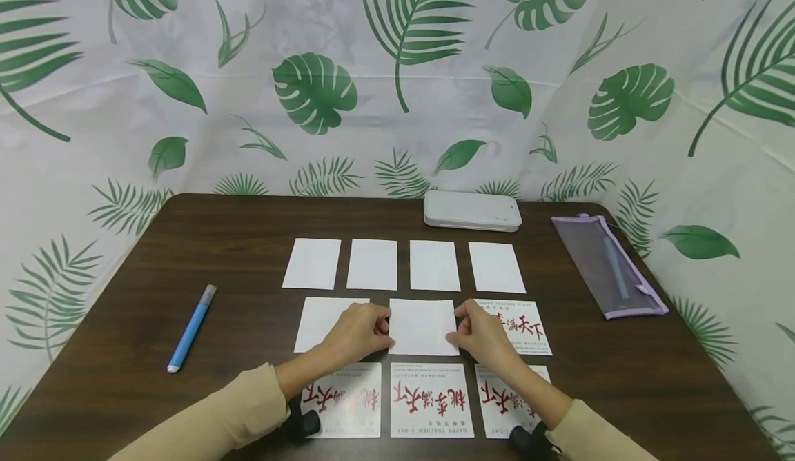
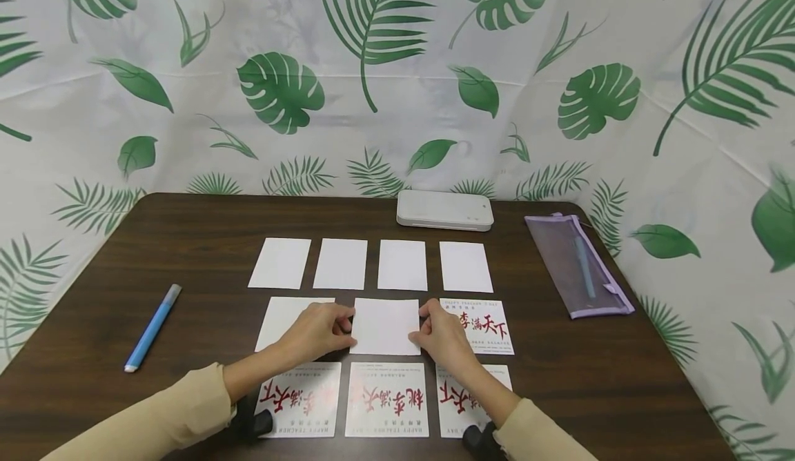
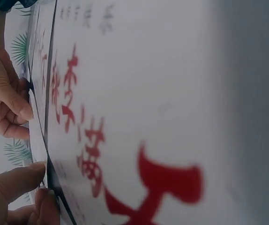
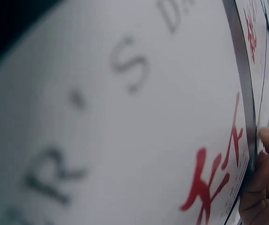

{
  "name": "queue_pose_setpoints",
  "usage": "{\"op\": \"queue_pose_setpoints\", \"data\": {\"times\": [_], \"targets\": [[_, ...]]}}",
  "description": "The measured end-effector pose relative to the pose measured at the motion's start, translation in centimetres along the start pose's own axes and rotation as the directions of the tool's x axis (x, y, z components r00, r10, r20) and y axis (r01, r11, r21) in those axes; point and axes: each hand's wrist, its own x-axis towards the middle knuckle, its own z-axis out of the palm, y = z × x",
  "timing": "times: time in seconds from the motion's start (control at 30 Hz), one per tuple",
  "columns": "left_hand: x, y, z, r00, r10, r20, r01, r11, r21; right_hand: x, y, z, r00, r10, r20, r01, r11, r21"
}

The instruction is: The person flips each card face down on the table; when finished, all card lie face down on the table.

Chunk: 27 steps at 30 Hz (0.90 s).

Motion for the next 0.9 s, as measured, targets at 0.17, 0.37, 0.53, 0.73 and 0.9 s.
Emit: {"op": "queue_pose_setpoints", "data": {"times": [0.17,0.37,0.53,0.73,0.9], "targets": [[0.3,0.0,0.1,1.0,0.014,0.009,-0.014,0.998,0.054,0.0,0.1,-0.1,1.0,0.006,-0.009,-0.006,1.0,-0.028],[1.1,0.6,-0.9,1.0,0.004,0.029,-0.005,0.998,0.055,0.2,0.1,-1.3,0.999,-0.017,-0.038,0.017,1.0,0.006],[3.2,2.3,-1.7,0.999,-0.006,0.053,0.012,0.994,-0.108,0.6,1.0,-4.0,0.983,-0.035,-0.181,0.053,0.994,0.096],[5.3,4.1,0.6,0.987,-0.043,0.154,0.083,0.961,-0.264,0.3,4.2,-6.5,0.961,0.019,-0.277,0.017,0.992,0.126],[6.7,5.4,2.9,0.979,-0.067,0.19,0.122,0.948,-0.295,0.0,6.9,-7.6,0.957,0.077,-0.279,-0.061,0.996,0.065]]}}
